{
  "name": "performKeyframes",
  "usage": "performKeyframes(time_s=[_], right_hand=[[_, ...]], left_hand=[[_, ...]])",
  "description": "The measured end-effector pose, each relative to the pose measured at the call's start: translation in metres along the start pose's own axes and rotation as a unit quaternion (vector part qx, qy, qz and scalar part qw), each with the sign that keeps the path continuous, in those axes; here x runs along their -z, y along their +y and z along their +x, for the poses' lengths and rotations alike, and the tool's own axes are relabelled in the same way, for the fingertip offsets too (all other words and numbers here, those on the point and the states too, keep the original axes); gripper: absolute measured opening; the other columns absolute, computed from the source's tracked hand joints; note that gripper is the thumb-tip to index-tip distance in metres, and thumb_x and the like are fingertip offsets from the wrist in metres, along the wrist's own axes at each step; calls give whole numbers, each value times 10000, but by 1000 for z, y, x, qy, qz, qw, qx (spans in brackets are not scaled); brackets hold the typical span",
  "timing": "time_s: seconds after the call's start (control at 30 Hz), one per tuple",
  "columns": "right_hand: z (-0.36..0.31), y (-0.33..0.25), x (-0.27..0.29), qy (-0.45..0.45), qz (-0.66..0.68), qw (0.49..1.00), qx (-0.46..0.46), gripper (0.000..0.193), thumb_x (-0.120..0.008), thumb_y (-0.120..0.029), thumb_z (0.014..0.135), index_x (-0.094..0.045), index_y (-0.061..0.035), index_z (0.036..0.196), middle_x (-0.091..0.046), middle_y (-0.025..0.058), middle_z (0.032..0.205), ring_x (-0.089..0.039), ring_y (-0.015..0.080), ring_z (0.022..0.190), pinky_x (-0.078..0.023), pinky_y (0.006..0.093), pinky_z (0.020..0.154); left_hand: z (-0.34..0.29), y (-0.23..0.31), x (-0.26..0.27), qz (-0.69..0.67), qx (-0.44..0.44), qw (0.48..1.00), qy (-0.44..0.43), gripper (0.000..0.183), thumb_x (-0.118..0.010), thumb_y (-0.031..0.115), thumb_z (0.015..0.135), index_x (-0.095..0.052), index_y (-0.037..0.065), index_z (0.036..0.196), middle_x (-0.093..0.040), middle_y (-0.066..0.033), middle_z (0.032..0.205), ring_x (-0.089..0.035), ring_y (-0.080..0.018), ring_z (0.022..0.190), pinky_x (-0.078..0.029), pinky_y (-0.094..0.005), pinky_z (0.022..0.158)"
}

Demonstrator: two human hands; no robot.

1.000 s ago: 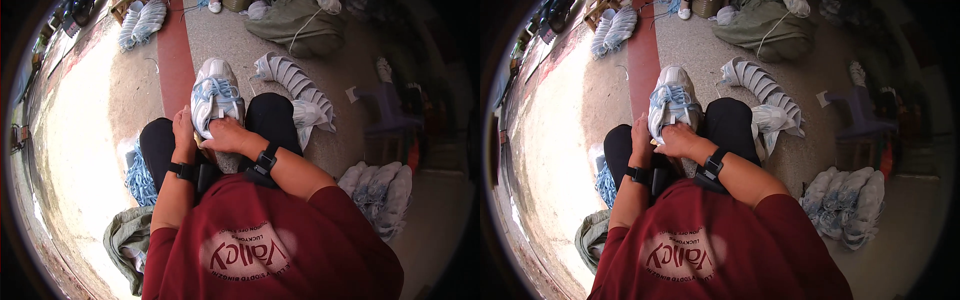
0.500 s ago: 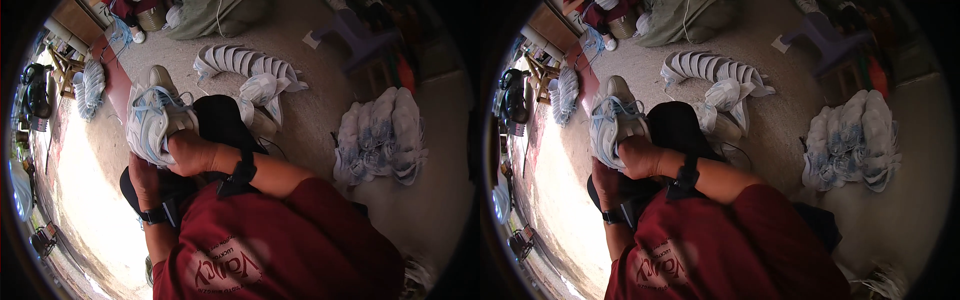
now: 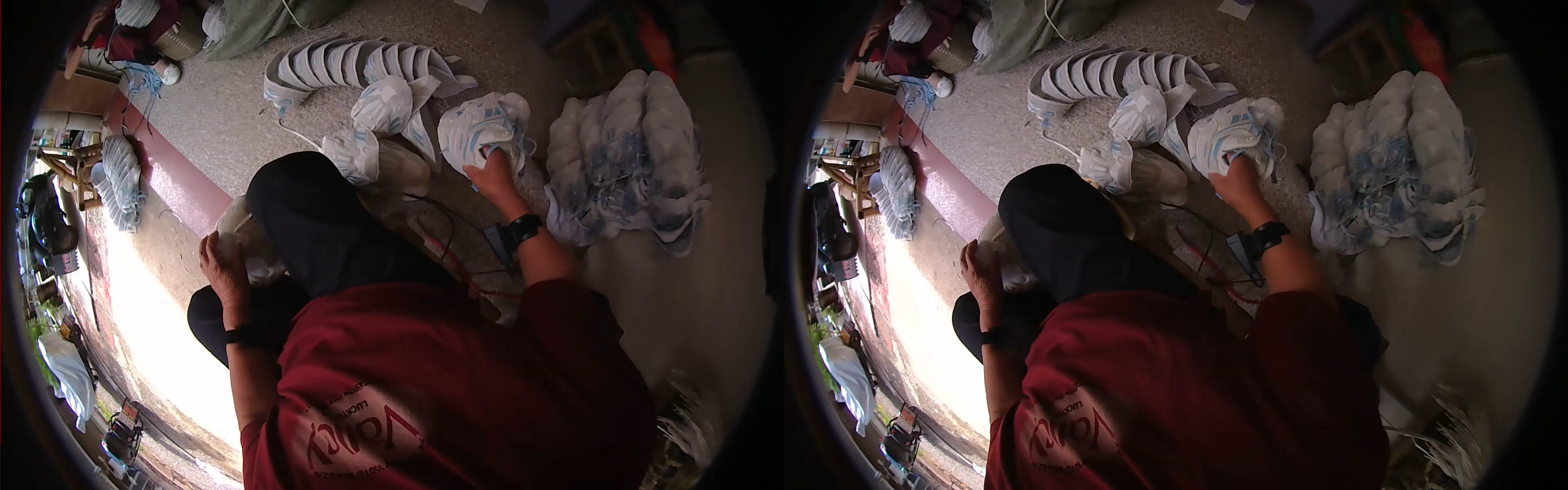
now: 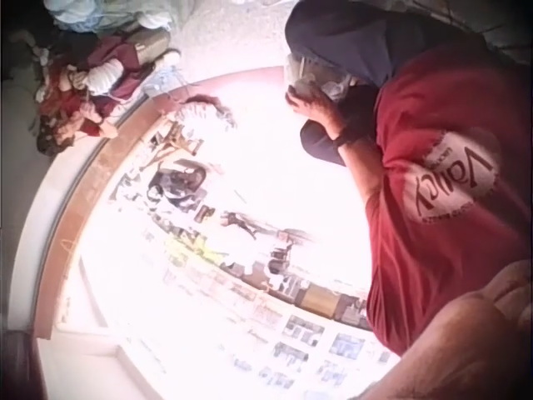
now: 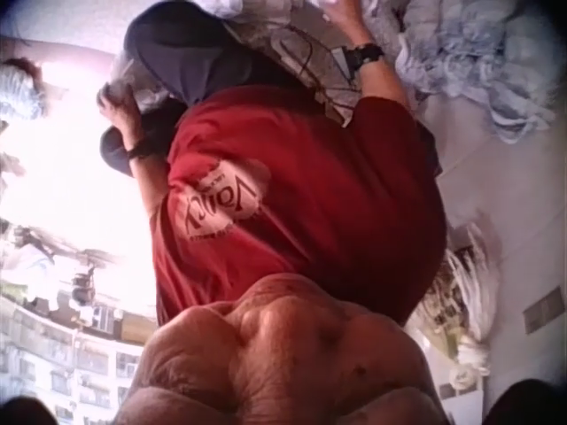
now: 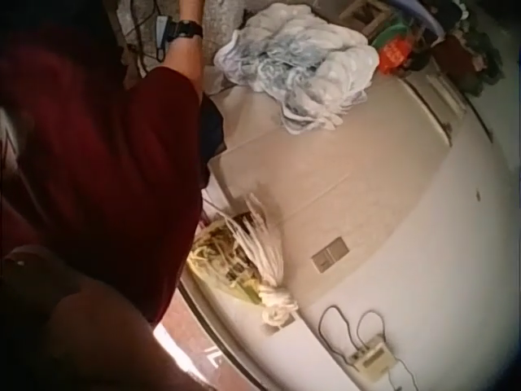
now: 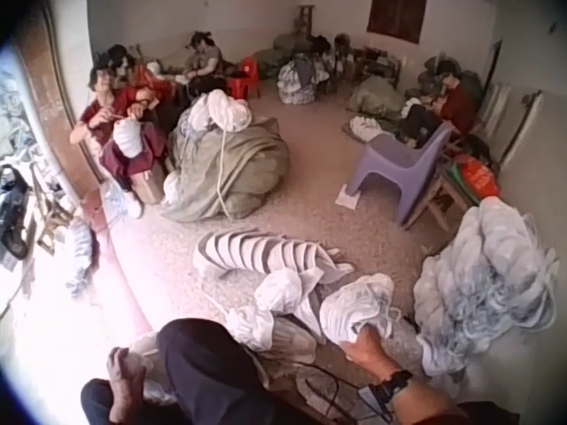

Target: Lacing shoes as part of a manufacturing or assembly process.

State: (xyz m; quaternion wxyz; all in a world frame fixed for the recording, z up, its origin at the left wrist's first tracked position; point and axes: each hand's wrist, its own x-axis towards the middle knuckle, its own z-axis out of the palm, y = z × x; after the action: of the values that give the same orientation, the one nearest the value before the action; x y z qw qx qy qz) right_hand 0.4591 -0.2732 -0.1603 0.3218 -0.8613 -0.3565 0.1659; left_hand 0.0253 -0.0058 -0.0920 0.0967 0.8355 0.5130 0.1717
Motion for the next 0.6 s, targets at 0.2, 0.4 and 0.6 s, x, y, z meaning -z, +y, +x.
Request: performKeyframes(time_s=[0.2,0.4,0.6], right_hand=[[-82,40,-50,-36,-179,979,-96,361,-643,-181,681,-596,10,984,-607,206,965,-566,388,924,-446,450,796],[-107,124,-105,-206,-71,956,-197,426,-621,-229,682,-564,22,1021,-573,232,1042,-552,374,978,-440,436,829],[-111,153,-107,-245,-63,940,-229,493,-657,-247,660,-545,38,1048,-574,231,1053,-552,368,997,-447,423,814]], left_hand=[[2,1,2,67,21,997,-20,429,-641,219,762,-504,50,1132,-494,-169,1136,-468,-351,1065,-373,-418,914],[8,12,2,104,56,992,-43,404,-628,266,784,-514,33,1094,-513,-167,1082,-490,-343,1012,-394,-417,873],[8,10,-2,92,53,994,-33,382,-622,274,792,-526,30,1070,-528,-168,1052,-493,-338,1002,-401,-415,862]])
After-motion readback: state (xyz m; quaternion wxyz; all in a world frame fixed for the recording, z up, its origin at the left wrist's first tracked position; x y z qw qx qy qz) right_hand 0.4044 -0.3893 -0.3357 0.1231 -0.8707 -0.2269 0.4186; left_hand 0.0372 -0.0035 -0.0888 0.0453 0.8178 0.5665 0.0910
